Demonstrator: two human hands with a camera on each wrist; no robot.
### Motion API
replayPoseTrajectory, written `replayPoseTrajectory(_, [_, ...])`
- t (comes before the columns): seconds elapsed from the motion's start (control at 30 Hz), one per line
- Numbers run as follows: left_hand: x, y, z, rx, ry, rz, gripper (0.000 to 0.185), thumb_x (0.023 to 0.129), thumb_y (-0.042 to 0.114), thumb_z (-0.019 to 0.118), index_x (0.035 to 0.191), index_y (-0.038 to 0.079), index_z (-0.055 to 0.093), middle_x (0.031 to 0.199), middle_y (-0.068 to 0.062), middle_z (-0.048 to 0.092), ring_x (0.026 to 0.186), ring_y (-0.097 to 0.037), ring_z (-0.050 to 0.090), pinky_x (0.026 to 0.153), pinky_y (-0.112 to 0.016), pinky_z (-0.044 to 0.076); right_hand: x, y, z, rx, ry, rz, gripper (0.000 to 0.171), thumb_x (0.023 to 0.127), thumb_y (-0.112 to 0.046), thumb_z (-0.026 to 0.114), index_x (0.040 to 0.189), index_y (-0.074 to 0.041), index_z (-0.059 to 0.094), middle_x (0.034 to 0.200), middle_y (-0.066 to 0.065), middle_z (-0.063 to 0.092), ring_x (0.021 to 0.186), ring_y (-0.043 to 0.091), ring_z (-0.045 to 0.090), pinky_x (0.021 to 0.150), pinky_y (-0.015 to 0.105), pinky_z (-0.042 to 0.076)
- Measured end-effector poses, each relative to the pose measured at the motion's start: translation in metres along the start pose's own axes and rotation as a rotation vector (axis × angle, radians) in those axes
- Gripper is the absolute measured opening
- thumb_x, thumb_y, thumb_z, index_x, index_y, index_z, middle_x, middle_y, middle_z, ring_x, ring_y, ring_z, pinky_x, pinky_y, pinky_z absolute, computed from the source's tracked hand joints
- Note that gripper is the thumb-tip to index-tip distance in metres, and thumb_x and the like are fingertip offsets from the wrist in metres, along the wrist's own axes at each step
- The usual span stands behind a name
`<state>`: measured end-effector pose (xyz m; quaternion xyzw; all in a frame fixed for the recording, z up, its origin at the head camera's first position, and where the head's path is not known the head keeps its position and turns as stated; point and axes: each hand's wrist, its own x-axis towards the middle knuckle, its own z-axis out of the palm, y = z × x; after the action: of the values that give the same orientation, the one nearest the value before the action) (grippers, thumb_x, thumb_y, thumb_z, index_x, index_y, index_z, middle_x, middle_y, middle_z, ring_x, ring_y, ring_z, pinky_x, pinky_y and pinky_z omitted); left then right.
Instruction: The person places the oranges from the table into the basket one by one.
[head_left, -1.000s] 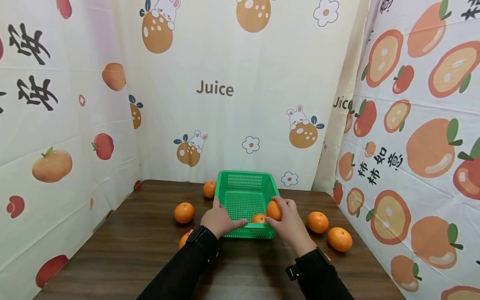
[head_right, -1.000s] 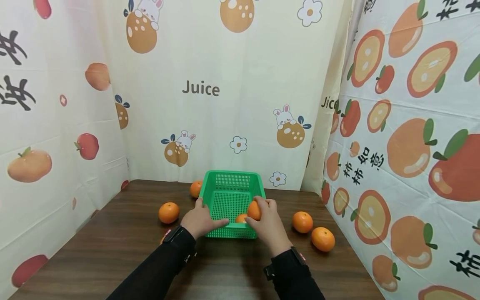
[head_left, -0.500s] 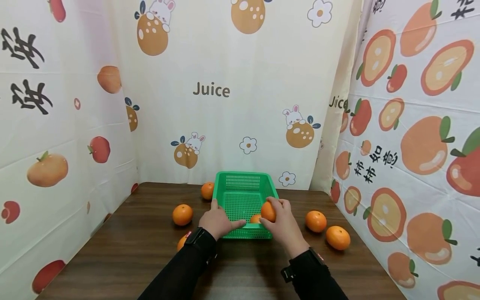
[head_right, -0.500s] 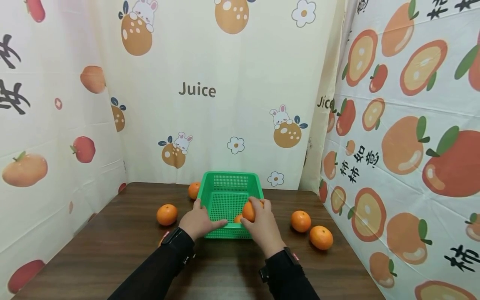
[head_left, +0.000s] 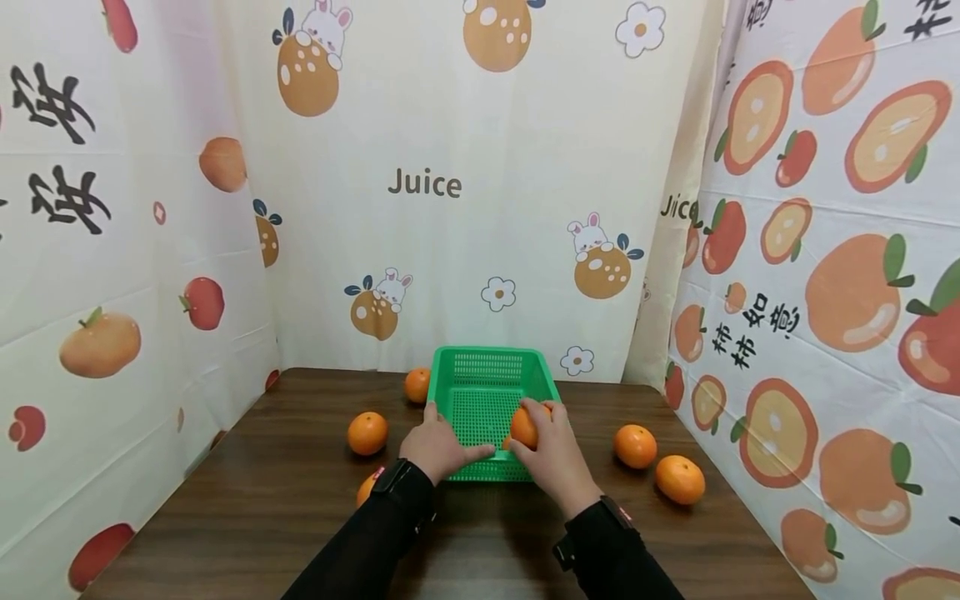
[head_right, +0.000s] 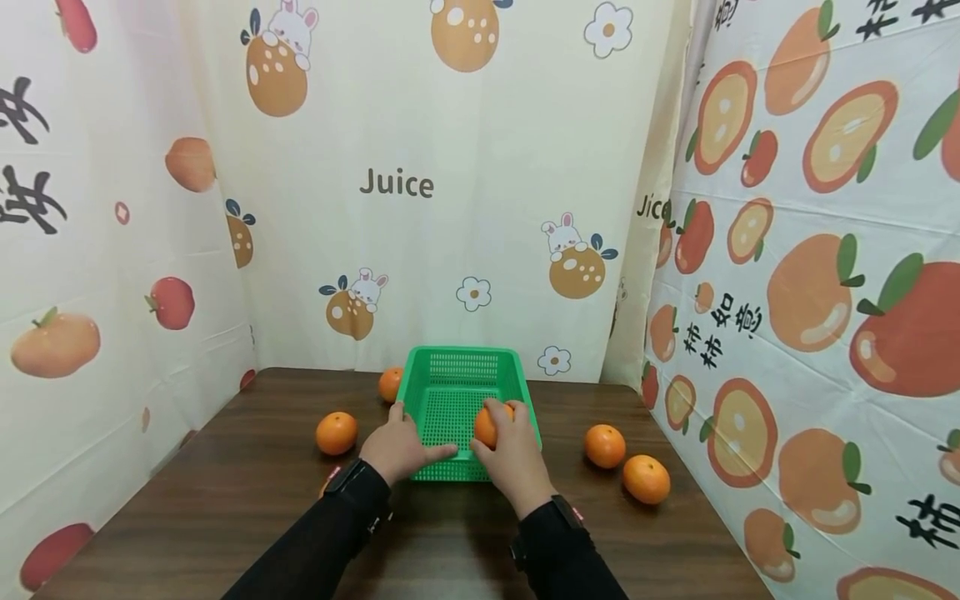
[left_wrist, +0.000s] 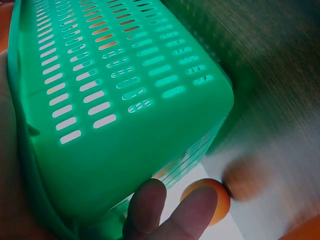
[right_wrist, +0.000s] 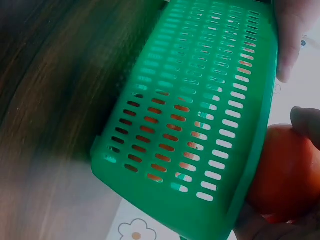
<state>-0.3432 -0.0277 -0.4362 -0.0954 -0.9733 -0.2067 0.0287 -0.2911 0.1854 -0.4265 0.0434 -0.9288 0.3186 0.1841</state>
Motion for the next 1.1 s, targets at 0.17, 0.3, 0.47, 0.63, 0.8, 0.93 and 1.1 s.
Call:
replayPoseTrajectory(0.17, [0.000,0.001,-0.002,0.002,0.004,-0.005,0.111,0.077,0.093,0.064,0.129,-0.005,0.074,0.173,-0.025,0.028,0.064,-0.023,0.063,0.060,-0.038,0.054,0.004,-0.002,0.005,-0.010,0.006,-0.020,0.065,0.096,-0.027,0.080,0.155,-0.022,0.053,0.154,0.021,0.040,0.110,0.034,0.059,0.092,0.050,0.056])
replayPoseTrajectory(0.3, [0.000,0.001,0.000,-0.007,0.005,0.001,0.110,0.077,0.091,0.067,0.128,-0.006,0.073,0.172,-0.026,0.029,0.065,-0.024,0.064,0.060,-0.039,0.055,0.005,-0.002,0.011,-0.041,-0.022,-0.015,0.064,0.101,-0.028,0.075,0.158,-0.022,0.048,0.157,0.023,0.036,0.115,0.036,0.059,0.094,0.052,0.055])
replayPoseTrajectory(0.47, [-0.001,0.002,0.001,0.004,0.011,0.018,0.108,0.078,0.091,0.066,0.124,-0.006,0.075,0.172,-0.027,0.030,0.063,-0.024,0.063,0.060,-0.038,0.055,0.005,-0.002,0.016,-0.058,-0.031,-0.016,0.063,0.102,-0.028,0.074,0.160,-0.023,0.047,0.158,0.023,0.035,0.123,0.042,0.055,0.094,0.054,0.055])
replayPoseTrajectory(0.63, [-0.002,0.002,-0.002,0.016,0.021,0.025,0.107,0.079,0.091,0.065,0.124,-0.006,0.075,0.171,-0.027,0.030,0.061,-0.022,0.062,0.059,-0.037,0.054,0.008,-0.005,0.020,-0.070,-0.025,-0.033,0.064,0.102,-0.029,0.075,0.159,-0.023,0.048,0.158,0.022,0.035,0.123,0.043,0.055,0.094,0.054,0.055])
replayPoseTrajectory(0.8, [-0.001,0.002,-0.003,0.020,0.011,0.018,0.109,0.077,0.094,0.062,0.122,-0.004,0.077,0.172,-0.027,0.030,0.061,-0.021,0.062,0.060,-0.036,0.054,0.013,-0.008,0.023,-0.066,-0.062,-0.023,0.066,0.101,-0.032,0.075,0.160,-0.023,0.046,0.157,0.021,0.036,0.120,0.040,0.055,0.094,0.052,0.055])
replayPoseTrajectory(0.93, [-0.001,0.001,-0.003,0.012,0.005,0.015,0.108,0.077,0.093,0.063,0.120,-0.005,0.077,0.171,-0.027,0.031,0.061,-0.022,0.062,0.059,-0.037,0.055,0.017,-0.009,0.024,-0.059,-0.102,0.005,0.066,0.102,-0.035,0.074,0.161,-0.025,0.045,0.155,0.018,0.036,0.115,0.035,0.056,0.093,0.048,0.055])
replayPoseTrajectory(1.1, [-0.003,0.002,-0.003,0.025,0.003,0.026,0.103,0.079,0.091,0.064,0.115,-0.004,0.078,0.170,-0.028,0.032,0.061,-0.021,0.062,0.059,-0.037,0.055,0.024,-0.008,0.024,0.009,-0.151,0.024,0.062,0.103,-0.036,0.072,0.159,-0.026,0.047,0.150,0.017,0.040,0.103,0.029,0.059,0.086,0.042,0.053])
